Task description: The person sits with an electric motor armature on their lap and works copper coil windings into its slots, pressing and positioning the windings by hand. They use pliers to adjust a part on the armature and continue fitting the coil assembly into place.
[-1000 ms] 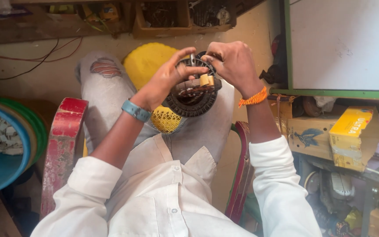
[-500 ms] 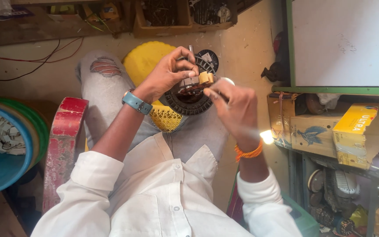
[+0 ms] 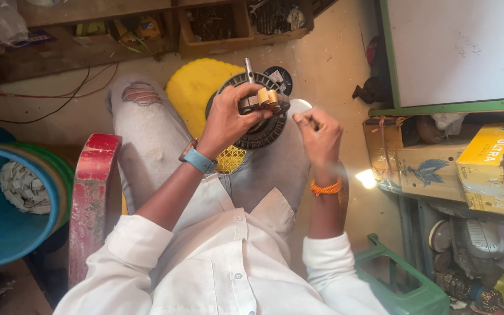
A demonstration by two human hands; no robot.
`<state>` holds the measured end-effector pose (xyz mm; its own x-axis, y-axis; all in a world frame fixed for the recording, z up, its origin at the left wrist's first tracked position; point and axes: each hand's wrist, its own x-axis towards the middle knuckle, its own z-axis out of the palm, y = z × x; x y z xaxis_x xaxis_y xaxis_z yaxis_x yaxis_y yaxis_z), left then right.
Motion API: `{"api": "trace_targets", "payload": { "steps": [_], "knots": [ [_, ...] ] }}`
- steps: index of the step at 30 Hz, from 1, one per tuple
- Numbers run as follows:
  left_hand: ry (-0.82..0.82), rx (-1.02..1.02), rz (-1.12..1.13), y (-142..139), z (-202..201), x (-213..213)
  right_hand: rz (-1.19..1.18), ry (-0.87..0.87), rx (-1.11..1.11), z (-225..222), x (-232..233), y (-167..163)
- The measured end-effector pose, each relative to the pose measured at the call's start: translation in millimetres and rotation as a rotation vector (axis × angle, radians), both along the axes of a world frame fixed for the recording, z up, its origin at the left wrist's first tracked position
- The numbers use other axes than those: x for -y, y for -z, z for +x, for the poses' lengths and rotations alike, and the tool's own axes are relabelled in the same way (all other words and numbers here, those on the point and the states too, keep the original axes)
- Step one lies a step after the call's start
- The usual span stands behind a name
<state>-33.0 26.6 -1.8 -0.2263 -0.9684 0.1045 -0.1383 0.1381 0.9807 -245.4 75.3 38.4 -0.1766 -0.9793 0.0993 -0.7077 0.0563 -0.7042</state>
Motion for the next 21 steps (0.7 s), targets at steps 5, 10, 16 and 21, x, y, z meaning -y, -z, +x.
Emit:
{"api": "trace_targets", "payload": {
  "steps": [5,10,16,21],
  "knots": [
    [-0.121,0.119,-0.039,0,-5,-7,-0.094,-0.230,-0.127,13,29,-48],
    [-0.077,0.157,-0.006,10,-9,-6,-0.106,-0.446,-0.309,21,65,-59],
    [0.268,-0.764,0.467,18,25,19,0.147,-0.650,-0.279,36,124,-32],
    [0.251,-0.803,0.680,21,24,27,0.165,-0.743,-0.239,56,140,-57]
  ]
}}
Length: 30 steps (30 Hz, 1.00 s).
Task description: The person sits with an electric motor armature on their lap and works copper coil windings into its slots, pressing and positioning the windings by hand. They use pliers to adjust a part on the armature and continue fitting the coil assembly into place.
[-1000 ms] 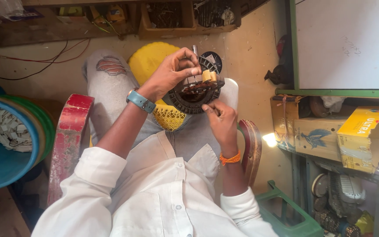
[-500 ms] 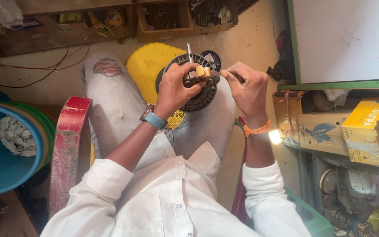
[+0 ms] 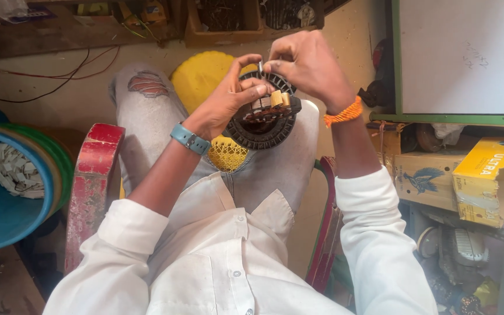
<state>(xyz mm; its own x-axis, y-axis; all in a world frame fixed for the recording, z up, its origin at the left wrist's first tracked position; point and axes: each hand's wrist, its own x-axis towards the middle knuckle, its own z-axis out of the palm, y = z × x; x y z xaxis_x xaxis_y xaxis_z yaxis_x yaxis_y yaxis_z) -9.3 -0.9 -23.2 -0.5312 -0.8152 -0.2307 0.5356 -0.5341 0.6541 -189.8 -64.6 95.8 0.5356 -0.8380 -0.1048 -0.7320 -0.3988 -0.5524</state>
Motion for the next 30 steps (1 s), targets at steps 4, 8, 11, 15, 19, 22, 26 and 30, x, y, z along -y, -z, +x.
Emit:
{"api": "trace_targets", "payload": {
  "steps": [4,8,11,15,19,22,26,30],
  "knots": [
    [0.028,-0.030,-0.102,7,-2,6,-0.123,0.042,-0.033,7,-33,-33],
    [0.034,0.067,-0.192,14,-4,9,-0.200,0.243,-0.067,12,-94,-32],
    [0.015,0.083,-0.267,18,-7,12,-0.173,0.423,-0.028,8,-128,-13],
    [0.077,0.018,-0.263,18,-5,14,-0.064,0.623,0.096,2,-154,32],
    [0.100,0.030,-0.274,13,-4,13,0.044,0.802,0.365,3,-174,70],
    [0.096,0.044,-0.257,8,-3,13,0.115,0.800,0.530,0,-179,81],
    [0.043,0.073,-0.273,6,-4,13,0.150,0.788,0.605,-11,-179,85],
    [0.062,0.048,-0.243,9,-4,14,0.098,0.820,0.441,-17,-188,95]
  ]
}}
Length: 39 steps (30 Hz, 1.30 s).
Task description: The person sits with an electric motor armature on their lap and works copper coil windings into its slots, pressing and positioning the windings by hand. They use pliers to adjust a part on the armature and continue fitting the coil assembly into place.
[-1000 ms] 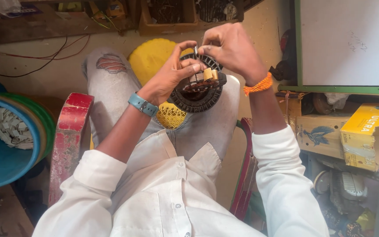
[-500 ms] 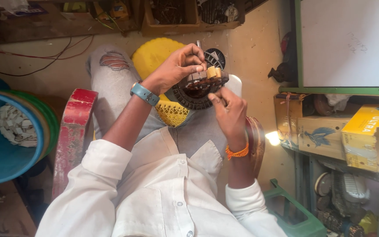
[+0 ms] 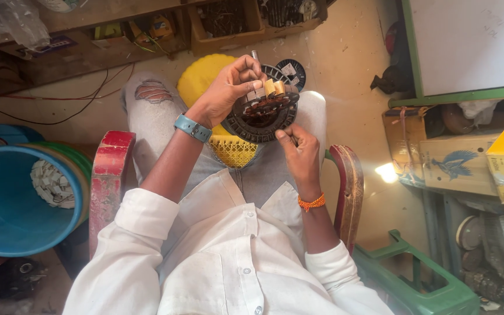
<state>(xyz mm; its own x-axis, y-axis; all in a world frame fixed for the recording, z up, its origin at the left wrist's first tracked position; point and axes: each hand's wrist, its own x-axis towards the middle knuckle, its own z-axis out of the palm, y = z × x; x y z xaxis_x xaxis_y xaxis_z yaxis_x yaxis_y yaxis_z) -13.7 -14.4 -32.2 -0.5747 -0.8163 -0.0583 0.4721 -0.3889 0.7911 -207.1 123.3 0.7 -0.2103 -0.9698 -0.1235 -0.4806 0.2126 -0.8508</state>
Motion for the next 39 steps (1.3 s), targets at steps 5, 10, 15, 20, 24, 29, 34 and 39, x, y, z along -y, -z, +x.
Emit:
{"api": "trace_targets", "payload": {
  "steps": [5,10,15,20,24,29,34,39],
  "knots": [
    [-0.049,-0.028,0.011,0,-4,-4,-0.001,0.043,-0.075,-1,-18,13],
    [-0.146,0.088,-0.116,-15,3,-29,0.045,0.099,-0.084,-5,-18,14],
    [-0.259,0.465,-0.449,-24,8,-48,0.116,0.010,-0.081,-14,-5,7],
    [-0.233,0.465,-0.379,-17,10,-51,-0.201,-0.071,-0.265,-19,-6,-2],
    [-0.307,0.705,-0.548,-17,11,-54,-0.250,-0.016,-0.207,-22,-13,-11],
    [-0.662,0.912,-0.736,-23,2,-78,-0.155,0.049,-0.078,-24,-12,-21],
    [-0.768,0.770,-0.183,-1,13,-113,-0.327,-0.042,-0.159,-33,12,-28],
    [-0.510,0.641,0.089,33,18,-124,-0.253,-0.203,0.021,-32,66,-27]
  ]
}}
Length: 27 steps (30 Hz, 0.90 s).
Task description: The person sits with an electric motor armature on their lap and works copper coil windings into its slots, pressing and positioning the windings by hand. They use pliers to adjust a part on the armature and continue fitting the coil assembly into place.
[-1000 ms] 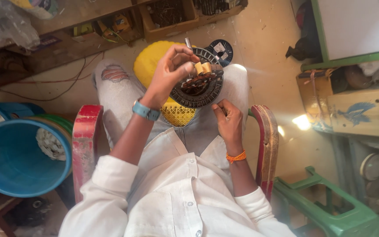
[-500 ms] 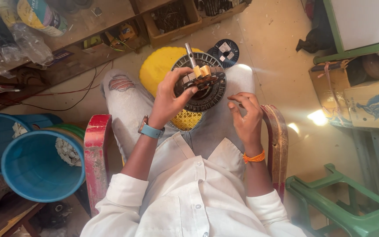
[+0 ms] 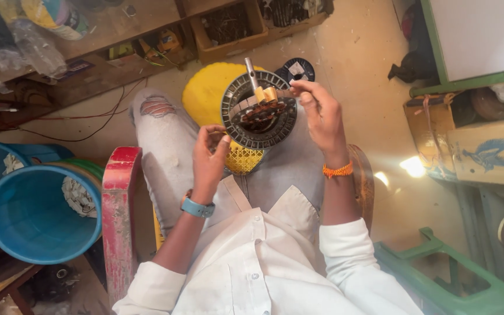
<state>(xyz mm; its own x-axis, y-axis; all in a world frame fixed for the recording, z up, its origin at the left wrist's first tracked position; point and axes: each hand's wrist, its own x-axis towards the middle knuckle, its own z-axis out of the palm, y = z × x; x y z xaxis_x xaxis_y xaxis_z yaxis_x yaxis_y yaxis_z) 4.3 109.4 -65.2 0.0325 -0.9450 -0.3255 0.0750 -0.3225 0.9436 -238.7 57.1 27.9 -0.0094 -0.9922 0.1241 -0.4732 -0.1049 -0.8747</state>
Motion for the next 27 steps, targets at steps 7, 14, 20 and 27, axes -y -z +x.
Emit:
{"api": "trace_targets", "payload": {
  "steps": [7,14,20,27],
  "knots": [
    [-0.215,-0.241,0.142,2,-29,-6,-0.074,0.169,-0.059,26,-14,14],
    [-0.224,0.068,-0.074,-6,-47,24,0.055,0.332,0.062,22,-39,20],
    [-0.154,0.231,-0.398,-18,-31,88,0.229,0.245,0.423,35,-70,24],
    [0.218,0.191,-0.366,-32,-4,140,0.260,0.193,0.653,89,-95,33]
  ]
}}
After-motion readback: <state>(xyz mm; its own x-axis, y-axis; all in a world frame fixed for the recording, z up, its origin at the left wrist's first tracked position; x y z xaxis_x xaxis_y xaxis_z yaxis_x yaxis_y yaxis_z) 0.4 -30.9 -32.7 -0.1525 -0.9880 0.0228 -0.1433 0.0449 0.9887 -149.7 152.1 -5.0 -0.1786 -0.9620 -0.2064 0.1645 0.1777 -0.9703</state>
